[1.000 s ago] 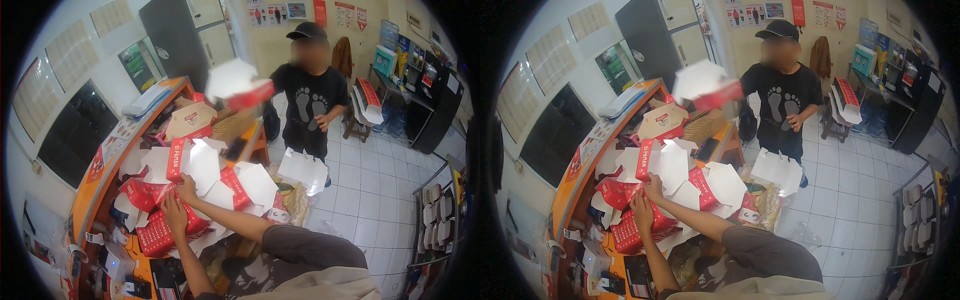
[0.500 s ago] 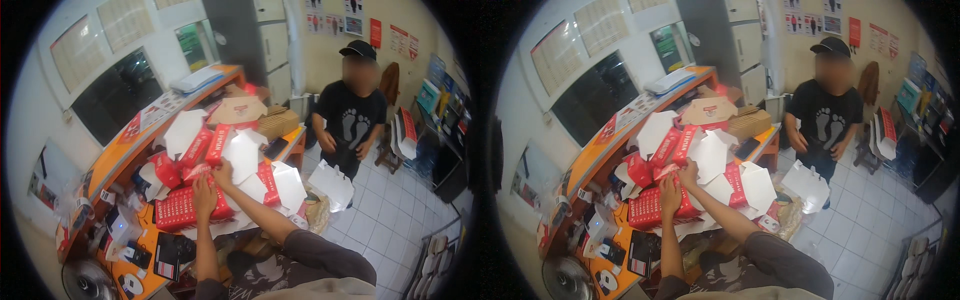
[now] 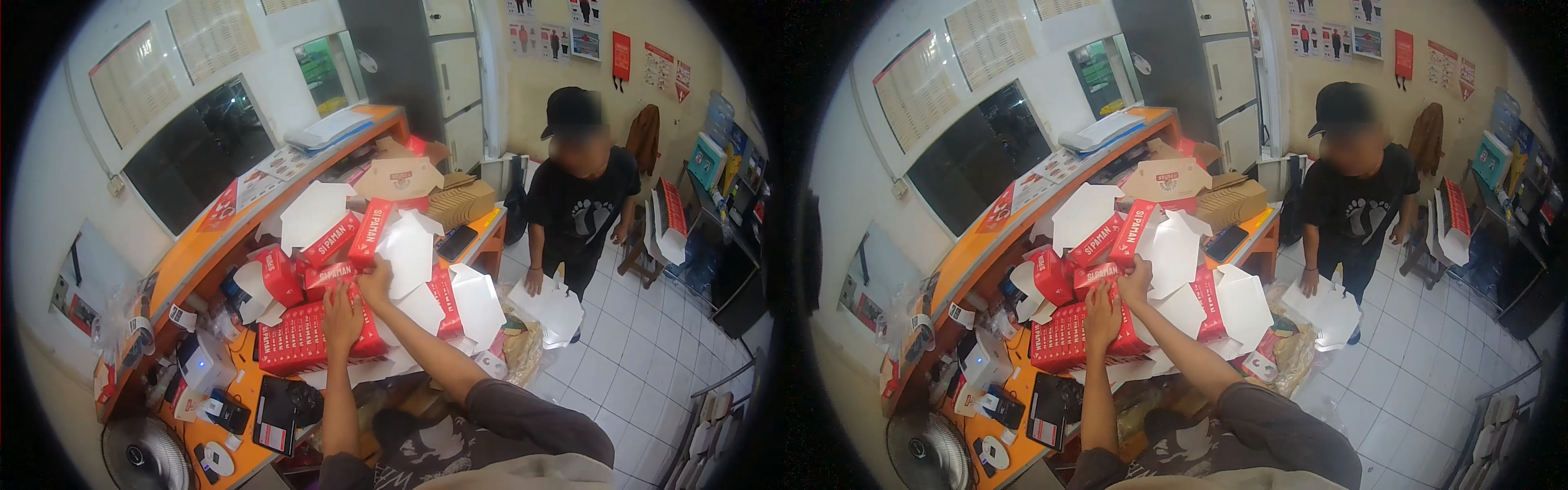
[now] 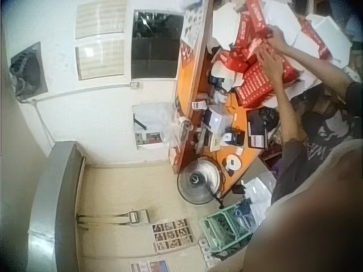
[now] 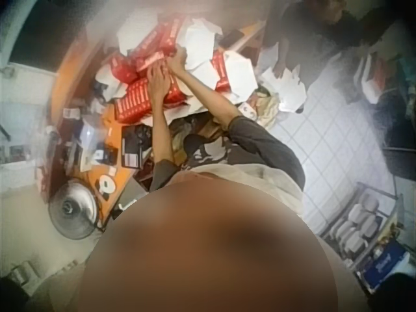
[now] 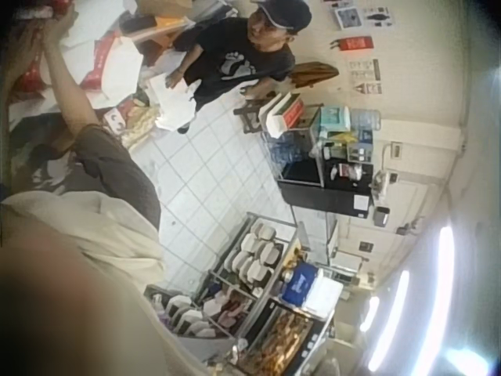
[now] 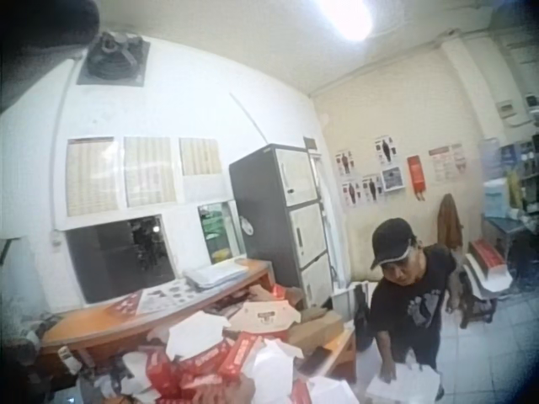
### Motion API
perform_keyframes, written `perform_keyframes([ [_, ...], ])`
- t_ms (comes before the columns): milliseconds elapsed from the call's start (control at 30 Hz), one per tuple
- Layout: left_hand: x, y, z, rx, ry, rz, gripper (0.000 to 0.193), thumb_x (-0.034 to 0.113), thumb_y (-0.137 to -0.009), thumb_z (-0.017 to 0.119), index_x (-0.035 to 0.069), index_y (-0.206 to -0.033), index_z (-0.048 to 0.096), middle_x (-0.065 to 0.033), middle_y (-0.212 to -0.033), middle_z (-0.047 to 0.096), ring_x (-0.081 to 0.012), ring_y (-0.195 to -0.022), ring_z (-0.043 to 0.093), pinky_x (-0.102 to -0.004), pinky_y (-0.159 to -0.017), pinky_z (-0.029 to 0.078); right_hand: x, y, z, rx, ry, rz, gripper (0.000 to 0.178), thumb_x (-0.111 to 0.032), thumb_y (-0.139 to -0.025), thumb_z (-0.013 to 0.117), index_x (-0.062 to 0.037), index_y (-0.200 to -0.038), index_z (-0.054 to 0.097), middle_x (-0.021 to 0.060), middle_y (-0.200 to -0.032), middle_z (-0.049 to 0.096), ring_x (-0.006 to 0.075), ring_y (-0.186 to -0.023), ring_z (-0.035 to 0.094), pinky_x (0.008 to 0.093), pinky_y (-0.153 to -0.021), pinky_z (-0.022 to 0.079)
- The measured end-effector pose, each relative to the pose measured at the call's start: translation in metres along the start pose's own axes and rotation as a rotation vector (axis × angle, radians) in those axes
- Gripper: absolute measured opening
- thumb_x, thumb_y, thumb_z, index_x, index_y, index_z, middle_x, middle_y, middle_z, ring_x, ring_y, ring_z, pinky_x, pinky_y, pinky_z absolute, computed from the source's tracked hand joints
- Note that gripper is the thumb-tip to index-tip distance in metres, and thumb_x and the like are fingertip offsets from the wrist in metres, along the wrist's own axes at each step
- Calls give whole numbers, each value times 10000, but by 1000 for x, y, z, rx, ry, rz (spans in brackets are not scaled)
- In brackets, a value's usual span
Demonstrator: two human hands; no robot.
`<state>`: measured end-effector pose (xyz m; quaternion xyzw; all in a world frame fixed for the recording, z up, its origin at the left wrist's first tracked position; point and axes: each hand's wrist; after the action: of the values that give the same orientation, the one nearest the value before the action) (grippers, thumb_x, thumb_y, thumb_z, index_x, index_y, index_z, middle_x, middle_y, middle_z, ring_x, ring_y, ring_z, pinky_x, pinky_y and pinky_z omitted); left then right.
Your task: The person assembles red and white cardboard boxes by folding the flaps and tucking them into slots. They work at a cluttered counter, handling the boxes one by one and stacking the finished units. A second person is visible in the background, also assembling similar boxes.
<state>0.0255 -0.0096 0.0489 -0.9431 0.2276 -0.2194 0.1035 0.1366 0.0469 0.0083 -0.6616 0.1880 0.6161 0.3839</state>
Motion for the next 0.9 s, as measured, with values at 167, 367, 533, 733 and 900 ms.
perform_keyframes([
  [167,1,0,2,21,1,-3,528,357,-955,422,44,-1381,409,-110,-1481,366,-345,-1397,248,-456,-1072,363,8,1,1,50,-28,-8,578,31,-589,714,-8,-1144,556,141,-956,499,227,-767,584,334,-694,498],
  [367,9,2,-7,-1,16,-21,552,362,-950,436,18,-1380,394,-126,-1472,376,-340,-1397,257,-460,-1059,379,2,1,-4,10,15,33,547,33,-598,704,-7,-1128,574,131,-944,507,217,-766,589,333,-696,502],
  [533,16,2,-8,-40,-15,-60,570,367,-958,411,42,-1423,358,-104,-1521,306,-298,-1414,235,-447,-1073,362,8,-1,-1,58,-41,30,502,32,-616,687,-5,-1106,584,138,-950,512,212,-757,598,323,-700,505],
  [733,11,0,-6,-20,-22,-50,578,370,-952,429,28,-1413,364,-117,-1505,329,-312,-1407,251,-466,-1049,384,8,-2,0,42,-52,37,533,16,-642,672,18,-1164,562,136,-955,519,214,-756,596,335,-702,499],
  [900,2,-6,7,-54,48,-3,598,365,-957,439,11,-1427,335,-166,-1509,303,-352,-1402,240,-462,-1111,291,17,-7,-1,125,-2,-33,499,2,-651,667,29,-1139,569,140,-939,529,230,-722,562,352,-708,488],
])
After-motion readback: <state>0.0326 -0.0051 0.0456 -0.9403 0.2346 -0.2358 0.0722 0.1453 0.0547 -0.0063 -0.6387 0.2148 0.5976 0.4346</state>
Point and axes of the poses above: each hand's wrist, its own y-axis away from the middle knuckle, its own z-axis out of the palm, x = y × z
